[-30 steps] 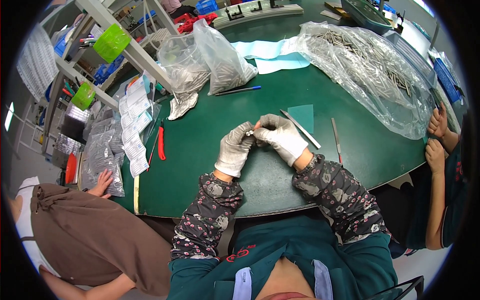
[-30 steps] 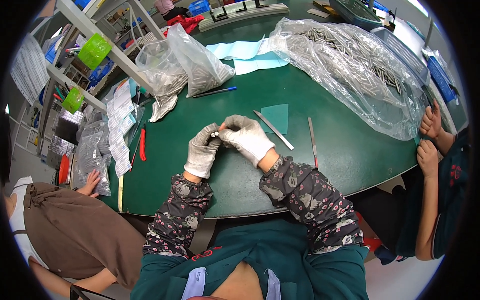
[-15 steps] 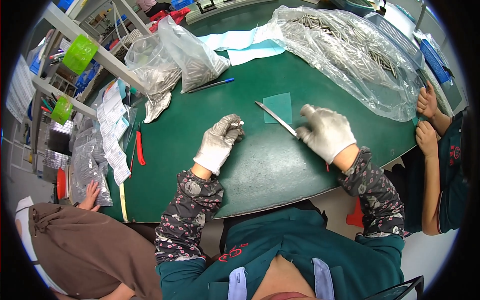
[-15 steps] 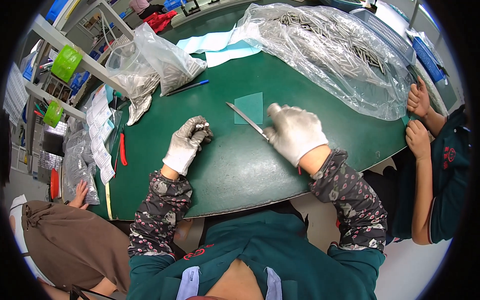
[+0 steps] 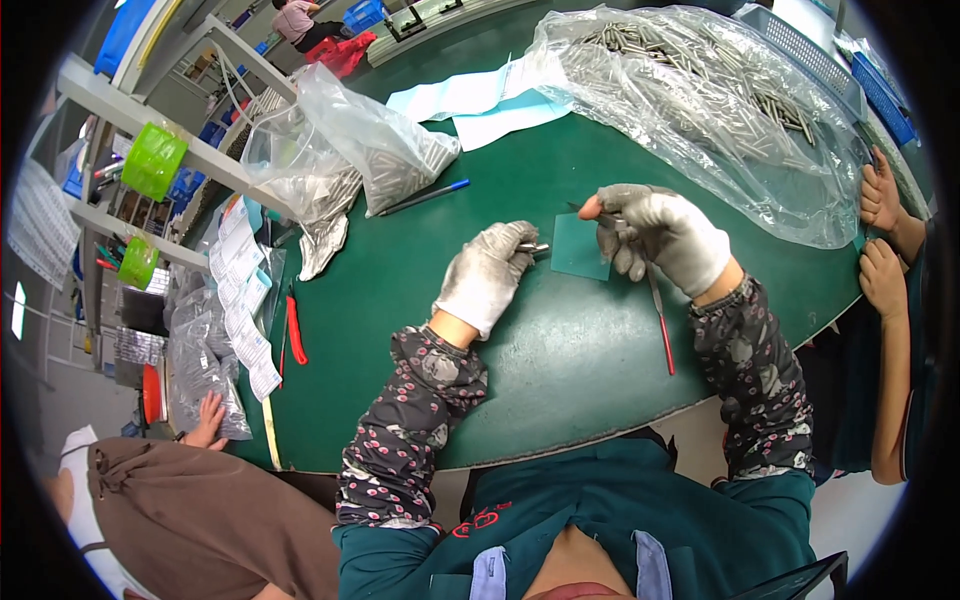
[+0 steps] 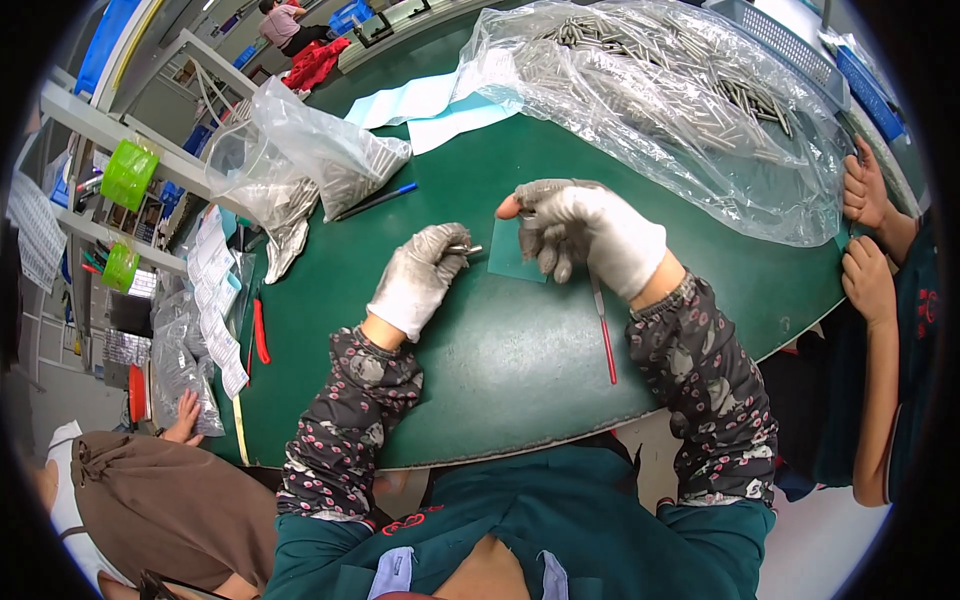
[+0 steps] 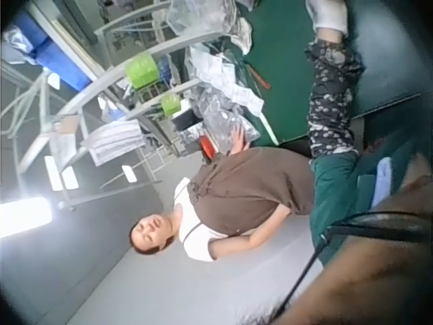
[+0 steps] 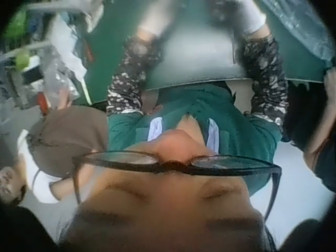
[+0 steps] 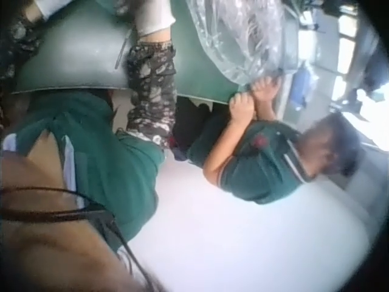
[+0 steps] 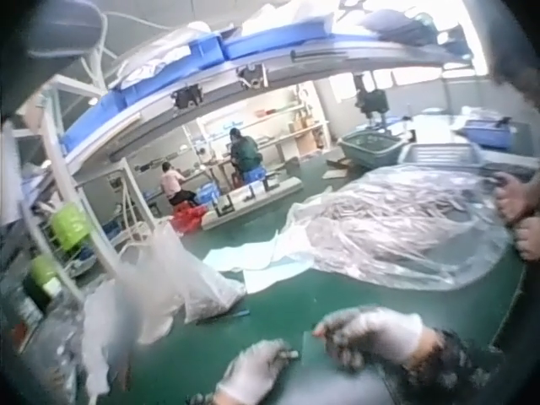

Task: Assembling small metal pins into plastic components at a factory workbench.

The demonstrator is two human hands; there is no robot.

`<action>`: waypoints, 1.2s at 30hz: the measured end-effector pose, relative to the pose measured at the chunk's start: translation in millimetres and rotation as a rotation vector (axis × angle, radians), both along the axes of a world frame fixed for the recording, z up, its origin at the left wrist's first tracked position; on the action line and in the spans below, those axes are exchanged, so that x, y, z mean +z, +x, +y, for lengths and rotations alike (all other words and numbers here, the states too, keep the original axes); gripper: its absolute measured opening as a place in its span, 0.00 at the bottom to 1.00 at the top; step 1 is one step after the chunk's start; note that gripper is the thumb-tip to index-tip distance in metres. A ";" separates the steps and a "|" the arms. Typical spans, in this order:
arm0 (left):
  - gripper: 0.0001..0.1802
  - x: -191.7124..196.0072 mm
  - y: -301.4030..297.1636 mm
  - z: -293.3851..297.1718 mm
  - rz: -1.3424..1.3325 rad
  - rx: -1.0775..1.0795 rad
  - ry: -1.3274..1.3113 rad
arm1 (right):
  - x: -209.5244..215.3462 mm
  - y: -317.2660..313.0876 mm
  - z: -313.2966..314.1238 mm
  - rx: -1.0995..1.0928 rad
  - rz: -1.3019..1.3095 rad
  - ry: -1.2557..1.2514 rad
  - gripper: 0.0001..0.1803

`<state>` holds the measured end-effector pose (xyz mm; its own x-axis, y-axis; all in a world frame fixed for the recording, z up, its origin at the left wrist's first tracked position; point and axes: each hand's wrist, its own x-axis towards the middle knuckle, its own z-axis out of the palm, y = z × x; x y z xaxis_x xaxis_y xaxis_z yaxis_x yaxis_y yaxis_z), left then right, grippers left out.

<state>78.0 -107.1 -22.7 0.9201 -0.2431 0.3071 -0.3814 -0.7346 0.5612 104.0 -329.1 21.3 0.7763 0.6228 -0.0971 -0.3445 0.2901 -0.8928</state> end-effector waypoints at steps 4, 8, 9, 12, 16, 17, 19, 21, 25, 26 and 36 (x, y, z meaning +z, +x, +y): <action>0.13 0.8 4.6 -11.6 -0.147 -0.053 0.118 | -7.3 -5.4 1.2 -0.062 -0.152 -0.002 0.14; 0.13 0.5 1.8 -17.7 -0.156 -0.024 0.275 | -10.0 -12.5 2.7 -0.286 -0.240 -0.168 0.12; 0.13 -1.4 1.3 -18.7 -0.147 -0.034 0.279 | -13.2 -11.8 2.4 -0.369 -0.244 -0.158 0.11; 0.13 -2.6 2.3 -23.5 -0.192 -0.006 0.289 | -25.3 -6.9 -2.2 -0.423 -0.255 -0.135 0.12; 0.13 -6.3 5.0 -16.5 -0.193 -0.033 0.236 | -32.0 -8.4 7.7 -0.418 -0.175 -0.090 0.13; 0.12 -6.6 6.0 -14.4 -0.173 -0.043 0.228 | -31.2 -8.8 9.3 -0.376 -0.188 -0.083 0.14; 0.12 -6.2 9.0 -12.9 -0.165 -0.066 0.225 | -38.5 -2.8 10.3 -0.215 -0.234 -0.297 0.16; 0.12 -3.4 8.7 -16.7 -0.129 -0.067 0.236 | -45.3 -4.0 11.0 -0.213 -0.290 -0.342 0.16; 0.12 -1.7 12.7 -16.9 -0.103 -0.092 0.240 | -54.4 3.0 9.4 -0.356 -0.572 -0.322 0.08; 0.12 -0.8 11.7 -16.7 -0.100 -0.091 0.240 | -54.4 2.2 9.2 -0.355 -0.570 -0.321 0.08; 0.09 3.3 11.3 -17.8 0.000 -0.071 0.219 | -50.1 -1.9 11.5 -0.319 -0.451 -0.331 0.07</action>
